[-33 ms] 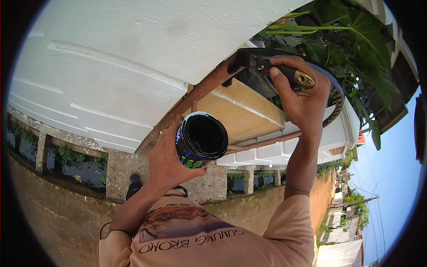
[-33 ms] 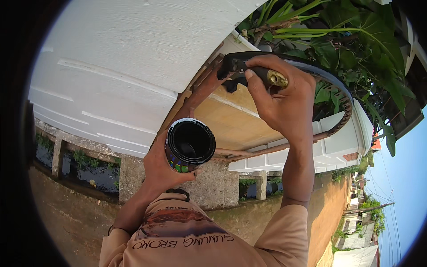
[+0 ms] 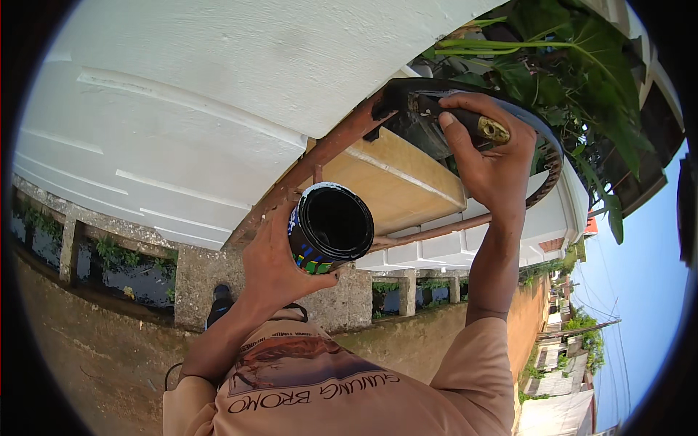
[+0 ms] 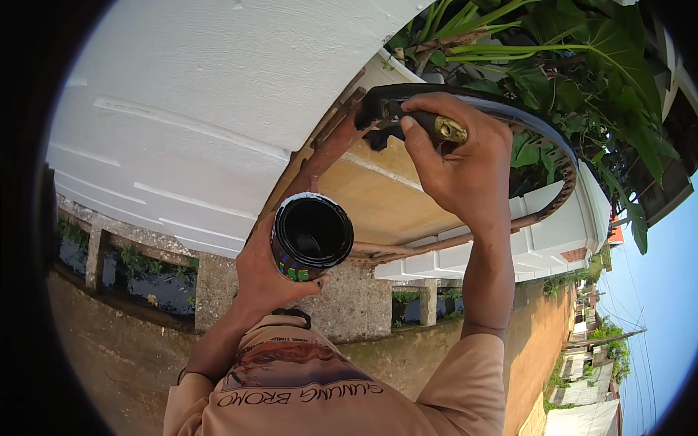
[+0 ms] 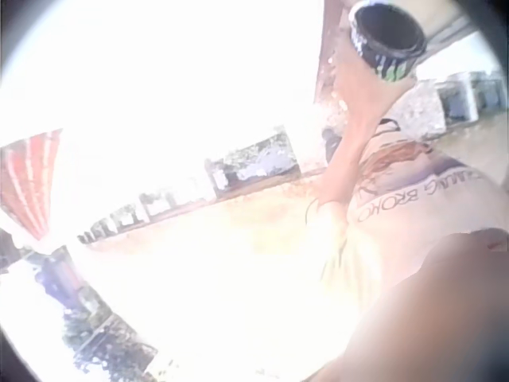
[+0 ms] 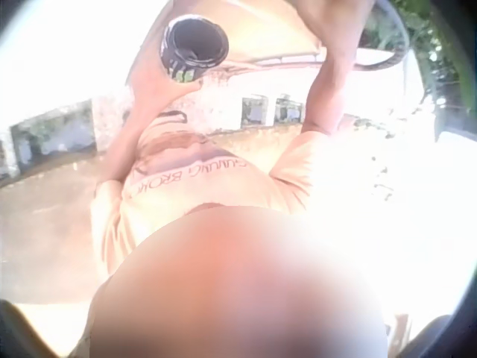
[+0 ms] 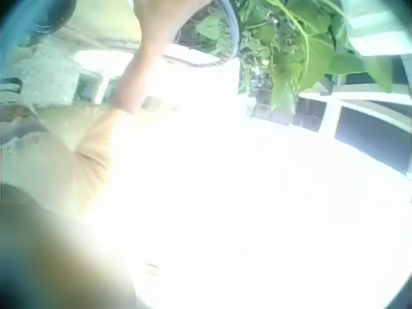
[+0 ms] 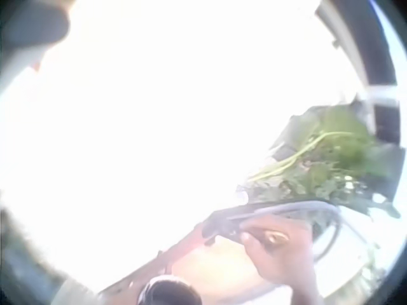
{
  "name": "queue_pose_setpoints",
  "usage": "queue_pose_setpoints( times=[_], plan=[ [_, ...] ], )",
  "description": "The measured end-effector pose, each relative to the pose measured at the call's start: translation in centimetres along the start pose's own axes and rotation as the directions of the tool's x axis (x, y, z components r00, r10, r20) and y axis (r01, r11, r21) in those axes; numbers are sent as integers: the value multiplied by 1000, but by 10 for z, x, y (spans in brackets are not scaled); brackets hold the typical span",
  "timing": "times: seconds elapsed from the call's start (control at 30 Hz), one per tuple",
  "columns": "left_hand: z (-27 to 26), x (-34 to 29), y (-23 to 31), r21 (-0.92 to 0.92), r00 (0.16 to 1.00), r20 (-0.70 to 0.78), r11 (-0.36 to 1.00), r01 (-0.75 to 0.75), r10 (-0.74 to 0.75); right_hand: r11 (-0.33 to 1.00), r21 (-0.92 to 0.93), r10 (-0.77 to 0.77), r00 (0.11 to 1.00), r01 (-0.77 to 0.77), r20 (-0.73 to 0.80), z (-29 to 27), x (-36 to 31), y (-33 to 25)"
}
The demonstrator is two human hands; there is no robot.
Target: Painting a black curved metal gate or decorative structure with a brush.
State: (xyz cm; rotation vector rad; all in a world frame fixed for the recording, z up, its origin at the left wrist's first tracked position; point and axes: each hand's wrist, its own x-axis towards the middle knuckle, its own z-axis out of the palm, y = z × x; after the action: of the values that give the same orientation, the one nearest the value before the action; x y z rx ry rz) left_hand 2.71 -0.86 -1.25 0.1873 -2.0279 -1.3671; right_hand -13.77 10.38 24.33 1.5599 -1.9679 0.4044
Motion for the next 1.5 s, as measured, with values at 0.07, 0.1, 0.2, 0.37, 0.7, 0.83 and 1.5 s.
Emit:
queue_pose_setpoints(
  times=[0.07, 0.1, 0.2, 0.37, 0.7, 0.83, 1.5],
  plan=[
    [4, 2, 4, 22, 998, 37, 999, 42, -43, 928, 34, 370, 929, -370, -17, -21, -1, -3],
    [5, 2, 4, 26, 998, 38, 999, 45, -46, 928, 39, 372, 928, -371, -16, -24, -3, -7],
    [8, 3, 3, 16, 998, 51, 999, 30, -30, 953, 66, 301, 949, -296, -91, -20, -9, -11],
    [9, 3, 1, 23, 996, 63, 998, 53, -55, 998, -64, 9, 981, 4, 195, 24, -34, -21],
    [5, 1, -3, 37, 998, 51, 999, 29, -31, 997, 28, -64, 997, 66, -50, -2, -53, 11],
    [7, 1, -5, 12, 997, 71, 999, 37, -38, 967, -225, -156, 978, 122, -140, 31, -106, 10],
    [-10, 2, 7, -154, 981, 154, 978, 138, -114, 984, 96, 178, 852, -150, -492, 115, -144, -5]
  ],
)
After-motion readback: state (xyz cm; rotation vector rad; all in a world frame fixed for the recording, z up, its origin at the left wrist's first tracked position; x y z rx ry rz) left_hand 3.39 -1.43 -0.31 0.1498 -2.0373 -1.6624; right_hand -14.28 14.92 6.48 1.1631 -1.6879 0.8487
